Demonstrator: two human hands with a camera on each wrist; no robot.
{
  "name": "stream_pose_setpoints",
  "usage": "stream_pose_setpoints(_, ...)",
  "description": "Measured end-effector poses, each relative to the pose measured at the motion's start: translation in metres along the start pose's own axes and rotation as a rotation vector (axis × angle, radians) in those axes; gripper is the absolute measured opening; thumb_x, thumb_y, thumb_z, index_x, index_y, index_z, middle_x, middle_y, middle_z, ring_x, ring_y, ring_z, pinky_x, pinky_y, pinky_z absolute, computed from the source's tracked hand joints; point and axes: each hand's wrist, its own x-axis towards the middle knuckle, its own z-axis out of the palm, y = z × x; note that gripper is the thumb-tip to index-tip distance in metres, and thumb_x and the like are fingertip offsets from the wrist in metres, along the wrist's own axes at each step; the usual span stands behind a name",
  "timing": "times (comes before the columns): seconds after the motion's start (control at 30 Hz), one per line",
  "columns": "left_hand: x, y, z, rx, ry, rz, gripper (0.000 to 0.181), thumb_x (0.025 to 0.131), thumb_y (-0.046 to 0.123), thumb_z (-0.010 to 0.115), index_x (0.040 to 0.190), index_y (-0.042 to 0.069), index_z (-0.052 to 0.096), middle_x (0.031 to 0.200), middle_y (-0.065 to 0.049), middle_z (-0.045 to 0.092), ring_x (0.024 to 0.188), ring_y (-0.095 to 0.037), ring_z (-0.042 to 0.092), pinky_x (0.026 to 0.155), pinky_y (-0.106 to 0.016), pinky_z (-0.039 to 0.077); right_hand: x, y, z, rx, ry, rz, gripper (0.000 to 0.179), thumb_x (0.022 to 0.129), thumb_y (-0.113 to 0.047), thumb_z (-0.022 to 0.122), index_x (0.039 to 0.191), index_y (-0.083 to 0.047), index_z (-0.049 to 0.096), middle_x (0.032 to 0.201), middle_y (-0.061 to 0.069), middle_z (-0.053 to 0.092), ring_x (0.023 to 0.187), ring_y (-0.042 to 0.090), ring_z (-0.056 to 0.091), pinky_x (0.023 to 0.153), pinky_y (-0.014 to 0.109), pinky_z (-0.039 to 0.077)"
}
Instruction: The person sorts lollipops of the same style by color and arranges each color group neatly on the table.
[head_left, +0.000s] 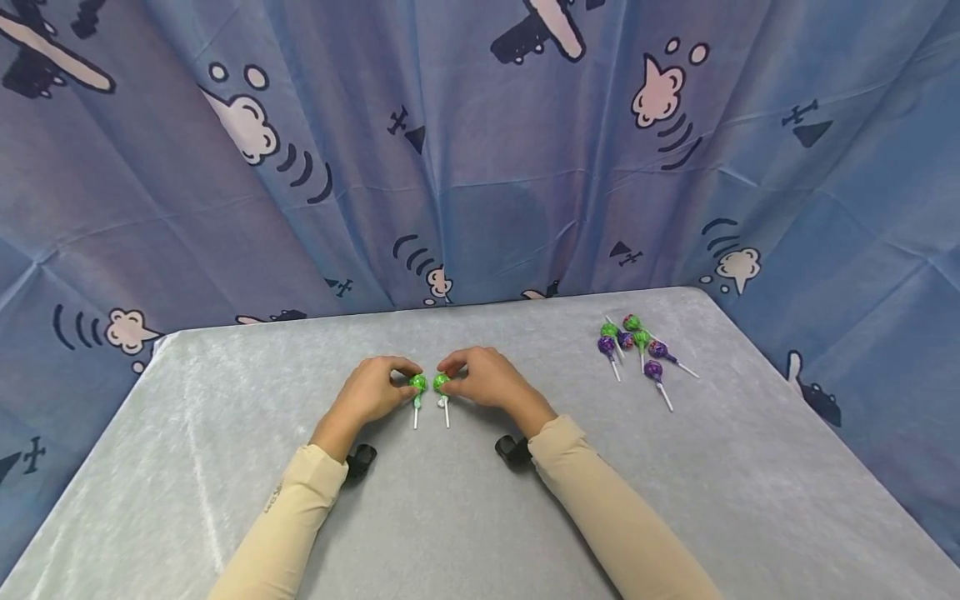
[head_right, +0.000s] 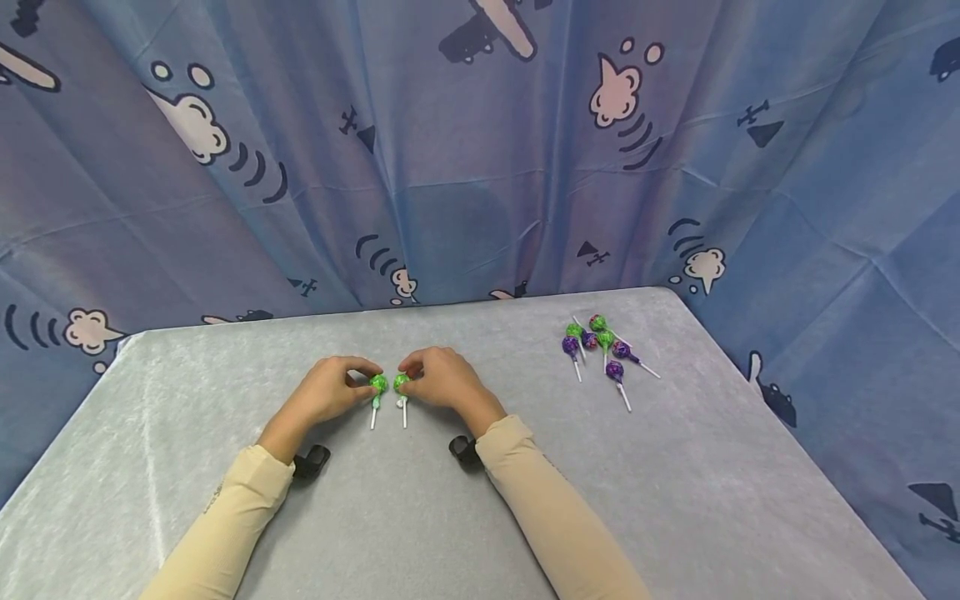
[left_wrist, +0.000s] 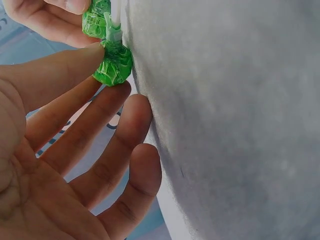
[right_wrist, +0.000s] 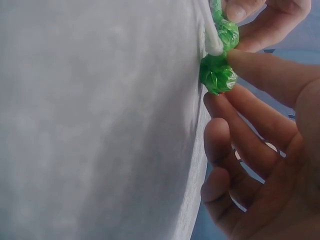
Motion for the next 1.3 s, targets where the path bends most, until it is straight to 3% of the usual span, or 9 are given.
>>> stream_pose_setpoints(0.77,0.003,0.004,0.004,0.027,0.003,0.022,0.026,0.086,0.021,0.077,0.112,0.018,0.076,0.116,-0.002,0.074,0.092,-0.019,0.068,0.080,-0.041,0.053,-0.004,0.005,-0.002,0.005,0.020,0.005,0.027,0.087,-0.031,0.077,0.112,-0.020,0.075,0.106,-0.005,0.076,0.102,0.016,0.067,0.089,0.035,0.052)
stream_pose_setpoints(1.03,0.003,0.004,0.005,0.035,0.000,0.025,0.027,0.086,0.021,0.077,0.113,0.018,0.076,0.116,-0.003,0.074,0.094,-0.020,0.069,0.081,-0.042,0.054,-0.006,0.005,-0.004,0.018,-0.005,-0.002,0.034,0.088,-0.032,0.076,0.119,-0.018,0.072,0.112,-0.003,0.075,0.106,0.018,0.067,0.092,0.036,0.052)
stream_pose_setpoints(1.3,0.001,-0.003,0.005,0.041,0.012,0.012,0.027,0.086,0.021,0.077,0.114,0.018,0.076,0.117,-0.003,0.074,0.095,-0.021,0.068,0.083,-0.043,0.053,-0.012,0.008,-0.015,-0.008,-0.005,-0.008,0.035,0.091,-0.033,0.072,0.125,-0.021,0.070,0.118,-0.005,0.073,0.105,0.018,0.065,0.087,0.035,0.053)
